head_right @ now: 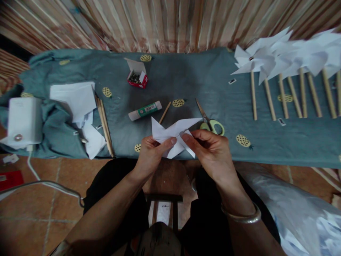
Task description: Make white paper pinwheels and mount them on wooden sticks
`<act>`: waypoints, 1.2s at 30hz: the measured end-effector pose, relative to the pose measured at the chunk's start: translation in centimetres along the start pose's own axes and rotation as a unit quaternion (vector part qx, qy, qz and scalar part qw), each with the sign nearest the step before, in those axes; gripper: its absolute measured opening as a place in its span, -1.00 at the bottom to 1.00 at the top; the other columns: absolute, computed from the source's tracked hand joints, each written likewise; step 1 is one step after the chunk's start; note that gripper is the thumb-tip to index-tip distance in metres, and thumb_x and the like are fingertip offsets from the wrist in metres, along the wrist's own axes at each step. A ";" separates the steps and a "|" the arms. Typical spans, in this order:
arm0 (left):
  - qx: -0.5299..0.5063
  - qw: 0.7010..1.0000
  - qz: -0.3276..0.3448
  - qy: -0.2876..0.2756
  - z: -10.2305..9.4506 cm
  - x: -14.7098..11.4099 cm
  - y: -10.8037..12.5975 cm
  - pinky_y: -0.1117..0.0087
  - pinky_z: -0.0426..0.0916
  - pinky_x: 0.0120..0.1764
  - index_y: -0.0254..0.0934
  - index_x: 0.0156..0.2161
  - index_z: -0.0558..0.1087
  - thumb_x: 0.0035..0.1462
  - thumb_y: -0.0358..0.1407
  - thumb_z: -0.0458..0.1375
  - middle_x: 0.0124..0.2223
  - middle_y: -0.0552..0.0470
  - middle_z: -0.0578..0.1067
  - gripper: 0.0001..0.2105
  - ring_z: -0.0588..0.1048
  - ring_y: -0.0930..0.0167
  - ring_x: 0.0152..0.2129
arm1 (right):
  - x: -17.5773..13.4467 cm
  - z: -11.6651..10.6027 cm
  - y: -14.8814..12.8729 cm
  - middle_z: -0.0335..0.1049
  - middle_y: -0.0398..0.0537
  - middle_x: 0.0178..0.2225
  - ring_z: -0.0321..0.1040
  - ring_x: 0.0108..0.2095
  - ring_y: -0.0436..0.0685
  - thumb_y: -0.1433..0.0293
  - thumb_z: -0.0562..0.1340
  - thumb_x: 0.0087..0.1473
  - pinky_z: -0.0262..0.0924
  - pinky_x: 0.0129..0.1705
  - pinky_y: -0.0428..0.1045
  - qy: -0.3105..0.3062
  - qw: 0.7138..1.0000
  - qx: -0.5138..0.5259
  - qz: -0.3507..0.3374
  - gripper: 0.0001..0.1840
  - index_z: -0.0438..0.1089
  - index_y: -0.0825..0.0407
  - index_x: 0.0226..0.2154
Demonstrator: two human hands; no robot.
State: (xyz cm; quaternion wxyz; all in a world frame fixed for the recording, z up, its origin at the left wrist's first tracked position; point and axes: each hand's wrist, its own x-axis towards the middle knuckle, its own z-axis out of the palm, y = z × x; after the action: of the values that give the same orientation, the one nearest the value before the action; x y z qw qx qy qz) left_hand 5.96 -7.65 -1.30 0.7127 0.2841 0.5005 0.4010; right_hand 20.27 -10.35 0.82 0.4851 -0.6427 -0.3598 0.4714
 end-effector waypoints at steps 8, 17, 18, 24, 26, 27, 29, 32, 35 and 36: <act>-0.015 1.000 -0.012 -0.006 0.1 0.0 0.0 0.46 0.38 -0.42 -0.31 -0.44 0.60 -0.25 -0.25 0.44 -0.47 0.05 0.59 -0.78 0.47 0.48 -0.55 | 0.1 0.0 -0.3 0.55 -0.18 -0.51 0.47 -0.48 0.05 0.16 0.47 -0.18 0.41 -0.40 -0.05 -0.045 0.998 0.033 0.032 -0.78 0.58 -0.10 -0.46; -0.012 1.000 -0.015 -0.013 0.0 -0.1 0.0 0.45 0.38 -0.41 -0.29 -0.44 0.60 -0.24 -0.24 0.45 -0.45 0.06 0.59 -0.78 0.47 0.49 -0.55 | 0.1 0.1 -0.1 0.53 -0.18 -0.55 0.45 -0.50 0.06 0.14 0.45 -0.15 0.39 -0.44 -0.05 -0.045 0.998 0.025 0.025 -0.79 0.58 -0.10 -0.48; -0.013 1.000 -0.015 -0.015 0.0 -0.1 0.0 0.45 0.38 -0.40 -0.29 -0.44 0.61 -0.24 -0.24 0.45 -0.44 0.06 0.60 -0.78 0.48 0.49 -0.54 | 0.1 0.1 -0.1 0.52 -0.18 -0.55 0.45 -0.51 0.05 0.15 0.44 -0.14 0.39 -0.45 -0.05 -0.042 0.999 0.024 0.024 -0.80 0.58 -0.10 -0.48; -0.020 0.999 -0.013 -0.027 -0.1 -0.1 -0.1 0.45 0.40 -0.40 -0.27 -0.46 0.61 -0.27 -0.23 0.46 -0.45 0.07 0.60 -0.77 0.48 0.50 -0.55 | 0.1 0.1 0.0 0.51 -0.21 -0.57 0.42 -0.55 0.02 0.18 0.46 -0.16 0.37 -0.47 -0.07 -0.028 0.998 0.035 0.031 -0.83 0.58 -0.11 -0.50; -0.020 0.999 -0.013 -0.026 -0.1 -0.1 -0.1 0.45 0.40 -0.40 -0.28 -0.46 0.61 -0.28 -0.23 0.47 -0.45 0.07 0.60 -0.77 0.48 0.49 -0.55 | 0.1 0.1 -0.1 0.51 -0.21 -0.57 0.41 -0.55 0.01 0.20 0.47 -0.16 0.37 -0.46 -0.08 -0.025 0.998 0.045 0.040 -0.85 0.59 -0.11 -0.50; -0.017 0.999 -0.013 -0.024 -0.1 -0.1 -0.1 0.45 0.40 -0.40 -0.28 -0.46 0.61 -0.27 -0.23 0.46 -0.45 0.07 0.61 -0.78 0.49 0.49 -0.55 | 0.0 0.1 -0.1 0.52 -0.21 -0.56 0.41 -0.55 0.00 0.21 0.47 -0.16 0.37 -0.46 -0.08 -0.024 0.998 0.048 0.044 -0.85 0.59 -0.11 -0.50; -0.012 1.000 -0.011 -0.023 -0.1 -0.1 -0.1 0.44 0.40 -0.40 -0.28 -0.45 0.61 -0.26 -0.23 0.46 -0.44 0.06 0.61 -0.77 0.49 0.48 -0.54 | 0.0 0.2 -0.1 0.53 -0.21 -0.55 0.41 -0.54 0.00 0.22 0.46 -0.16 0.37 -0.44 -0.08 -0.022 0.998 0.048 0.045 -0.87 0.59 -0.10 -0.50; -0.010 1.000 -0.008 -0.021 0.0 -0.1 -0.1 0.44 0.41 -0.38 -0.28 -0.43 0.61 -0.24 -0.23 0.45 -0.42 0.05 0.62 -0.77 0.50 0.47 -0.53 | 0.0 0.3 0.0 0.53 -0.21 -0.55 0.42 -0.53 0.01 0.23 0.46 -0.15 0.38 -0.42 -0.08 -0.023 0.998 0.042 0.035 -0.87 0.59 -0.10 -0.49; -0.014 1.000 -0.008 -0.010 0.0 -0.1 -0.1 0.44 0.41 -0.38 -0.29 -0.43 0.61 -0.23 -0.25 0.45 -0.42 0.06 0.62 -0.79 0.51 0.47 -0.53 | 0.0 0.3 -0.1 0.53 -0.21 -0.55 0.44 -0.51 0.02 0.24 0.46 -0.15 0.39 -0.39 -0.07 -0.032 0.998 0.044 0.032 -0.88 0.60 -0.12 -0.48; -0.017 1.000 -0.006 -0.008 0.0 -0.1 -0.1 0.45 0.41 -0.38 -0.28 -0.43 0.61 -0.23 -0.25 0.45 -0.42 0.06 0.62 -0.79 0.51 0.47 -0.53 | 0.0 0.3 -0.1 0.53 -0.21 -0.54 0.45 -0.50 0.02 0.24 0.46 -0.14 0.40 -0.38 -0.07 -0.034 0.998 0.046 0.032 -0.88 0.60 -0.12 -0.47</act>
State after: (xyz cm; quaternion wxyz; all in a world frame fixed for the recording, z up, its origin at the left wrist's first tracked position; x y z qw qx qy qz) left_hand 5.97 -7.75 -1.35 0.7238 0.2720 0.4899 0.4026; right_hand 19.95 -10.19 0.88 0.4858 -0.6144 -0.3333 0.5248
